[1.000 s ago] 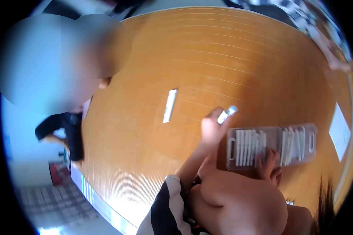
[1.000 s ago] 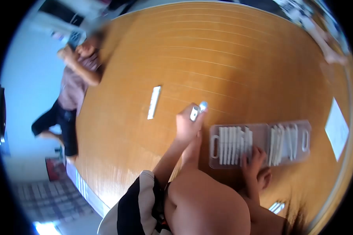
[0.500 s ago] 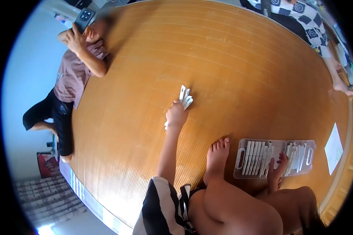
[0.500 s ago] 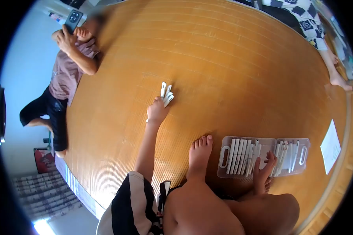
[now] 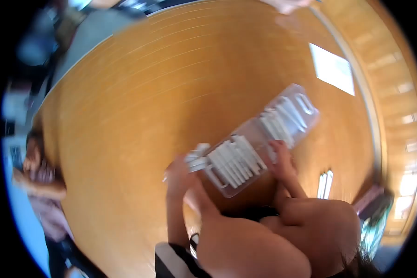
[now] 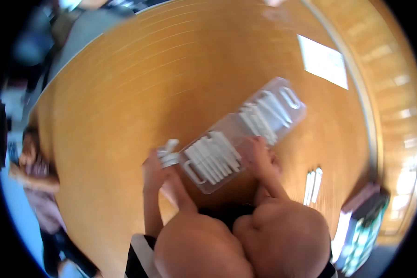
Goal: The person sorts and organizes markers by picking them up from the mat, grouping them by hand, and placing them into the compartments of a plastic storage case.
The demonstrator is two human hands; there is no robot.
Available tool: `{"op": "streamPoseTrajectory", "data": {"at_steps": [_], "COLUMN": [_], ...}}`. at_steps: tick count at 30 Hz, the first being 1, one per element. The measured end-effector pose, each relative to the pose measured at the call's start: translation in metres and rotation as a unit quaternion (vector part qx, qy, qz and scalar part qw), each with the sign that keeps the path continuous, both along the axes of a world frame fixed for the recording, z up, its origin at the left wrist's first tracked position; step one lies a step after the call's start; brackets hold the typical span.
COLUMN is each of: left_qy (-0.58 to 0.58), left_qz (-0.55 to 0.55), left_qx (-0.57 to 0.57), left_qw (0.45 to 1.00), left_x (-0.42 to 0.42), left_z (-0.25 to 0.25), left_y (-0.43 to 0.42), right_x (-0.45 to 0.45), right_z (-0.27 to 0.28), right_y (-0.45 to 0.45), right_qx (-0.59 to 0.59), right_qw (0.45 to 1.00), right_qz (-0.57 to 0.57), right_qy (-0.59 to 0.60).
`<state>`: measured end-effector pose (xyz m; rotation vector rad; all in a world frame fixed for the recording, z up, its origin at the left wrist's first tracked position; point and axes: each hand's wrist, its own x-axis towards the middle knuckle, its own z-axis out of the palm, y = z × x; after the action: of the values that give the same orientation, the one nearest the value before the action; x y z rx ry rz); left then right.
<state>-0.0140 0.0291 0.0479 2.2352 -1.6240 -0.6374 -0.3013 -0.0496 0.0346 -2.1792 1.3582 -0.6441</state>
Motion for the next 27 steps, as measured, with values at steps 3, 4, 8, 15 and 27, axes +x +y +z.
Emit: {"op": "streamPoseTrajectory", "data": {"at_steps": [3, 4, 8, 15, 27], "left_qy": [0.019, 0.078, -0.052, -0.073, -0.044], "left_qz": [0.144, 0.178, 0.16, 0.064, 0.064], "left_qx": [-0.043, -0.081, -0.205, -0.294, -0.307], "left_qw": [0.988, 0.978, 0.964, 0.951, 0.949], "left_x": [0.015, 0.043, 0.091, 0.039, 0.043], "left_z": [-0.018, -0.048, -0.07, -0.067, -0.05], "left_y": [0.014, 0.03, 0.037, -0.037, -0.019], "right_x": [-0.013, -0.022, -0.044, -0.145, -0.24], "right_z": [0.022, 0.015, 0.027, -0.012, -0.042], "right_y": [0.008, 0.014, 0.029, 0.065, 0.106], "right_qx": [0.065, 0.078, 0.01, 0.016, 0.167], "right_qw": [0.993, 0.984, 0.985, 0.908, 0.834], "right_qz": [-0.036, -0.057, -0.124, -0.403, -0.497], "right_qy": [0.091, 0.152, 0.118, 0.11, 0.171]}}
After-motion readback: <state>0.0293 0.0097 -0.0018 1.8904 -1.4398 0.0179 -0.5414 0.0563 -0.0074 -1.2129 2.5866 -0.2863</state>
